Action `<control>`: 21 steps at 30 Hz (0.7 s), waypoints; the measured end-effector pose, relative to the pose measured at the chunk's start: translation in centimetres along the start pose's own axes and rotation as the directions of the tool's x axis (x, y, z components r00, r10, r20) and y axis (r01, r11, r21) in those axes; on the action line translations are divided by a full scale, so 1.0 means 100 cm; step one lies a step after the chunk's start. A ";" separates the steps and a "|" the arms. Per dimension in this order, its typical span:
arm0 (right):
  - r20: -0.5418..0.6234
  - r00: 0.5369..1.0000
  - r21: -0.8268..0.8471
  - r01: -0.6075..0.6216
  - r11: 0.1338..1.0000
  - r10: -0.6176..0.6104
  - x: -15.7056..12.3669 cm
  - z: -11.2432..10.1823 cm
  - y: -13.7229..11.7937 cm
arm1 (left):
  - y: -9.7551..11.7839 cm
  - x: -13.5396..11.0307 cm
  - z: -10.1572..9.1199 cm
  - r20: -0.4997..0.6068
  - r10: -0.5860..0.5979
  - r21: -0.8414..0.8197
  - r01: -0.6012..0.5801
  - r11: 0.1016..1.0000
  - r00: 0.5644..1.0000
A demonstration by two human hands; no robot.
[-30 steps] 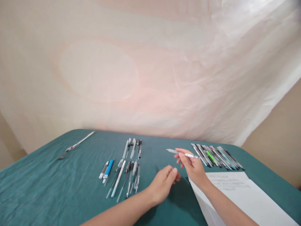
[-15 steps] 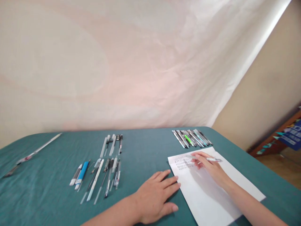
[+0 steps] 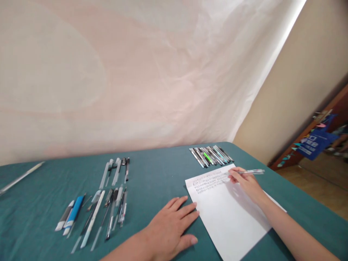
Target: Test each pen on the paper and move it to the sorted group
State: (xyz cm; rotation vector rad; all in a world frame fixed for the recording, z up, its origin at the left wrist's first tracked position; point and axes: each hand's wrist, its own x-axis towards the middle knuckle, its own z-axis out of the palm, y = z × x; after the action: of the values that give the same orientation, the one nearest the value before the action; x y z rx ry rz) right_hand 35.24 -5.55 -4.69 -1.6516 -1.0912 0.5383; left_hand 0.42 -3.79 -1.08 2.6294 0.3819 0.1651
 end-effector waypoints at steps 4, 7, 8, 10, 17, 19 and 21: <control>-0.032 0.999 -0.111 -0.012 0.994 0.009 0.002 -0.006 0.007 | 0.000 0.000 -0.001 0.015 -0.010 0.011 0.009 1.000 1.000; -0.028 0.999 -0.181 0.015 0.983 -0.021 0.003 -0.007 0.018 | 0.000 0.000 0.000 0.014 -0.012 0.019 0.012 1.000 1.000; -0.028 0.999 -0.195 0.028 0.980 -0.034 0.004 -0.007 0.022 | -0.001 0.000 0.000 0.007 -0.009 0.021 0.008 1.000 1.000; -0.034 0.998 -0.223 0.045 0.974 -0.054 0.005 -0.006 0.028 | -0.001 0.000 0.001 -0.004 0.000 0.023 0.000 1.000 1.000; -0.040 0.992 -0.345 0.099 0.933 -0.120 0.004 -0.005 0.029 | 0.000 0.000 0.000 -0.003 -0.005 0.015 0.005 1.000 1.000; -0.037 0.990 -0.371 0.111 0.922 -0.134 0.004 -0.005 0.028 | 0.001 0.000 -0.001 0.006 -0.014 0.016 0.013 1.000 1.000; -0.033 0.989 -0.391 0.120 0.912 -0.145 0.004 -0.005 0.028 | 0.001 0.000 -0.001 0.009 -0.014 0.018 0.013 1.000 1.000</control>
State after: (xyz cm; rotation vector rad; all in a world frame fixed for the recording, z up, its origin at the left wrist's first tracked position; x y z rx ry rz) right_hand 36.95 -5.62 -6.98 -1.9017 -1.3148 0.1847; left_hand 0.46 -3.80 -0.95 2.6440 0.3998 0.1454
